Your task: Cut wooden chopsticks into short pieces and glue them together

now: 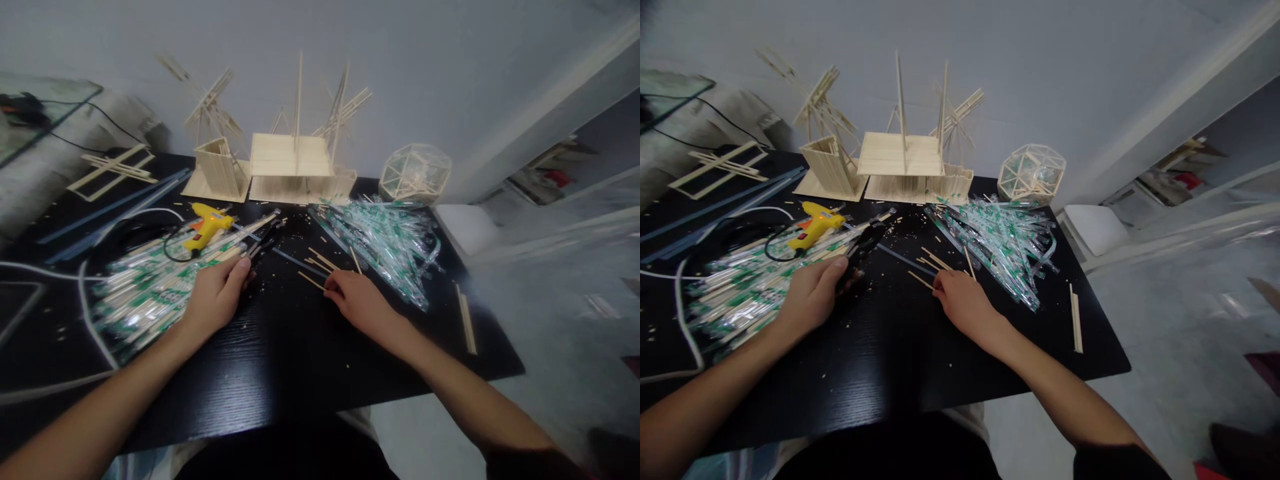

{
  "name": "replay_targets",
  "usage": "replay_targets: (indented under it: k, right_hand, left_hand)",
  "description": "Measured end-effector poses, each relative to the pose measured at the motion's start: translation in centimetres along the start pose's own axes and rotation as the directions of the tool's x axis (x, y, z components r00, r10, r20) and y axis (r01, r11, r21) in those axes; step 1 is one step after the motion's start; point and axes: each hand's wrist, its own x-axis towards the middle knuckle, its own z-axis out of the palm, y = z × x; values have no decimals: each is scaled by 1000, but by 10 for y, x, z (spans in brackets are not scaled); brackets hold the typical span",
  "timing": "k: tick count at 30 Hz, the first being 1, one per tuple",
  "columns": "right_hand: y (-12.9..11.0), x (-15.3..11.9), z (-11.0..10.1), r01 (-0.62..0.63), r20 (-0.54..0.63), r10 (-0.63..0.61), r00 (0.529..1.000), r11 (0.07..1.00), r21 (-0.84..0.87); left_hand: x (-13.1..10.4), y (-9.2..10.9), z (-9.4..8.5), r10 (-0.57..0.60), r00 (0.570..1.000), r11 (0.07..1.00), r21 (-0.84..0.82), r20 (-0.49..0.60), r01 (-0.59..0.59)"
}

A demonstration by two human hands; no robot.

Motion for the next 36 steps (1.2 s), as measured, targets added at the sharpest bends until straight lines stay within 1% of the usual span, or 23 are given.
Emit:
replay_targets:
  k: [2,4,7,8,10,12,15,17,19,21,23,24,26,27,29,31,33,35,36]
  right_hand:
    - [9,1,-5,-12,-50,16,999,997,74]
    - [20,2,-12,-31,-128,48,991,991,128]
    - [38,2,-24,-73,-256,125,959,977,202]
    - [44,2,-27,-94,-271,158,950,967,235]
    - [54,1,-31,-165,-253,223,941,958,233]
    - [61,0,-31,-225,-183,267,946,949,220]
    - [67,0,-26,-253,-88,279,956,939,232]
    - [68,1,-24,-247,-69,271,960,937,247]
    - [67,3,-25,-233,-85,263,961,936,263]
    - [63,3,-31,-193,-163,250,955,934,301]
    - [55,1,-40,-120,-255,233,939,913,390]
    - [49,-2,-45,-72,-265,220,939,878,472]
    - [35,-9,-55,-6,-178,154,972,773,635]
    - [28,-14,-59,22,-138,109,984,705,708]
    - [14,-22,-64,77,-115,30,993,570,818]
    - [4,-26,-64,116,-103,-54,993,447,887]
    - [-3,-24,-60,143,-107,-121,987,340,930]
    - [-7,-17,-53,153,-124,-118,985,274,949]
    - [-9,-11,-49,158,-142,-79,987,265,951]
  left_hand:
    - [0,-1,0,2,1000,1000,-15,-8,-2]
    - [-1,-3,-1,7,1000,999,-41,-28,-9]
    - [-1,-6,-1,15,998,998,-63,-63,-19]
    - [-1,-7,-1,19,997,998,-65,-70,-24]
    - [-1,-9,0,30,997,997,-68,-72,-35]
    - [-1,-9,0,40,997,996,-76,-65,-45]
    - [-2,-6,1,54,997,994,-87,-45,-58]
    - [-3,-3,0,75,997,994,-81,-34,-78]
    - [-4,-1,0,107,994,991,-72,-27,-109]
    - [-5,-1,-1,137,991,988,-68,-12,-137]
    - [-5,0,-1,158,987,986,-53,8,-158]
    - [-6,0,-1,165,986,985,-41,15,-165]
    - [-6,1,-2,180,983,984,-16,24,-180]
    - [-7,2,-2,190,981,982,-7,26,-190]
    - [-7,5,-2,207,978,978,3,29,-207]
    - [-7,6,-2,211,977,977,1,30,-211]
    - [-7,7,-1,202,979,979,-10,21,-202]
    - [-7,7,0,192,981,981,-22,0,-191]
    - [-7,6,0,189,982,982,-24,-14,-189]
